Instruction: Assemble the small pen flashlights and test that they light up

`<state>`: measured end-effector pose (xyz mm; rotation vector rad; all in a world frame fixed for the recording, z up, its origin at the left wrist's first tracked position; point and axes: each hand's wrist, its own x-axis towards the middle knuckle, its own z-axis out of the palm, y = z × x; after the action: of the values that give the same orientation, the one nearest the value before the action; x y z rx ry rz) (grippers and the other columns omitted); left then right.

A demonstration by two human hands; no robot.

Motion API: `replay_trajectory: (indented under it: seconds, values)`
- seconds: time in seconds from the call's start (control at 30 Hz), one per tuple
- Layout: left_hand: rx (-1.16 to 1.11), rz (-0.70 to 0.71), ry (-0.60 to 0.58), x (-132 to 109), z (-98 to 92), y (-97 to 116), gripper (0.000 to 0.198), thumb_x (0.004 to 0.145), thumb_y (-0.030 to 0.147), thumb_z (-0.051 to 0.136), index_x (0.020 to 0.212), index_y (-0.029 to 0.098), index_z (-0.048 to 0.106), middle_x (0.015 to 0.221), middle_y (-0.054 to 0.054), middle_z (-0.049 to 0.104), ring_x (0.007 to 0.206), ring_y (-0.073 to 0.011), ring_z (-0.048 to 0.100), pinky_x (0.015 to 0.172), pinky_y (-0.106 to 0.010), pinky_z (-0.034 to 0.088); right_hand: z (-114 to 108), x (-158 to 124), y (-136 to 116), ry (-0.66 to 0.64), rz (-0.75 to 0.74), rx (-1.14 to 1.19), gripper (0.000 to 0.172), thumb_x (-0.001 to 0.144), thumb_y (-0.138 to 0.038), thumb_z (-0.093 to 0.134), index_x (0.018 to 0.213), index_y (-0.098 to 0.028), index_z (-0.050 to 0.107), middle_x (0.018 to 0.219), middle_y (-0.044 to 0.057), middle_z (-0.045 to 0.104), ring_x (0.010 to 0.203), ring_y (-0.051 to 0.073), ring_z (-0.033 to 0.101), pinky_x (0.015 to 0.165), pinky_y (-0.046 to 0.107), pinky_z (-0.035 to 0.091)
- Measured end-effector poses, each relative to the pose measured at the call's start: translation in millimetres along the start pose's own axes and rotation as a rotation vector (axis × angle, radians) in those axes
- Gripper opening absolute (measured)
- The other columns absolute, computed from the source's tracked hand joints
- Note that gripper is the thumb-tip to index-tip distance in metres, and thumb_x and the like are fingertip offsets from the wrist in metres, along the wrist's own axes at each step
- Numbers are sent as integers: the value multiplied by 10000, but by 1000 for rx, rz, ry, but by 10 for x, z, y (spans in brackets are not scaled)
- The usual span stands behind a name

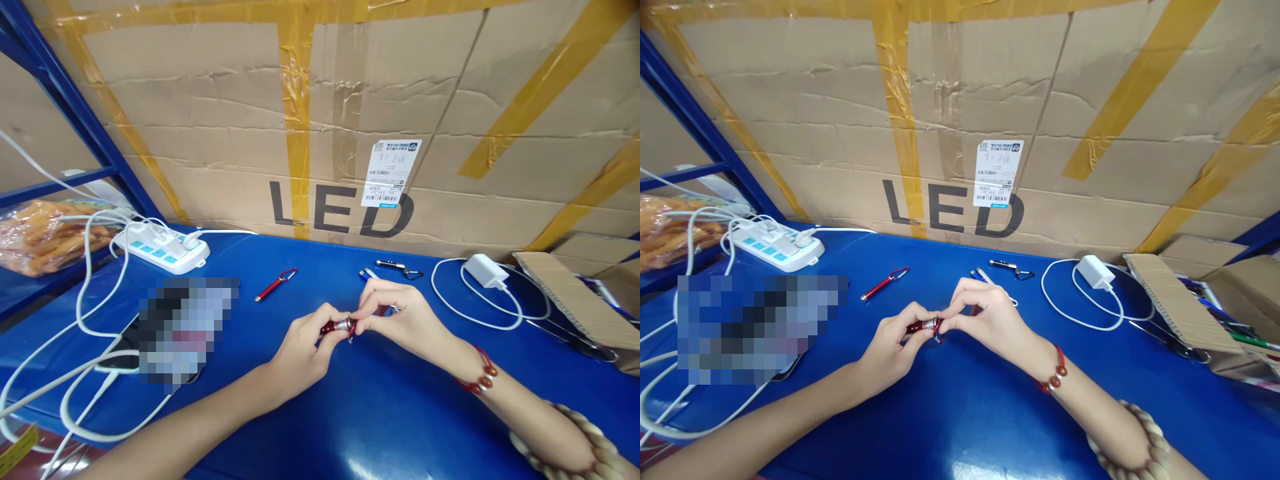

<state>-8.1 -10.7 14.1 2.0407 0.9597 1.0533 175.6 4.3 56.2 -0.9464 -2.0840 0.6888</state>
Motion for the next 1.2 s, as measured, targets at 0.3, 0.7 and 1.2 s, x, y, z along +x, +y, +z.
replay_trajectory:
  seconds: [0.3,0.7,1.2]
  values:
    - [87,143,75,24,9,-25,232,839,75,409,961,176,579,895,-34,689,773,-123,636,688,-198,496,98,-12,-35,-101,451,375,351,696,-458,677,590,-146,554,608,-12,551,504,87,493,426,205,449]
    - [213,114,-48,34,22,-55,241,870,122,366,781,179,583,793,-36,581,724,-144,564,691,-263,487,252,-55,-227,-198,451,121,460,929,-466,315,1287,-198,423,768,34,615,675,151,608,675,298,497]
    - [-264,-229,-108,-49,66,6,446,697,36,454,1044,245,265,970,-13,410,662,-81,529,585,-239,475,429,-77,-163,-216,423,136,475,924,-440,334,645,-152,588,566,-11,527,508,98,450,484,211,338]
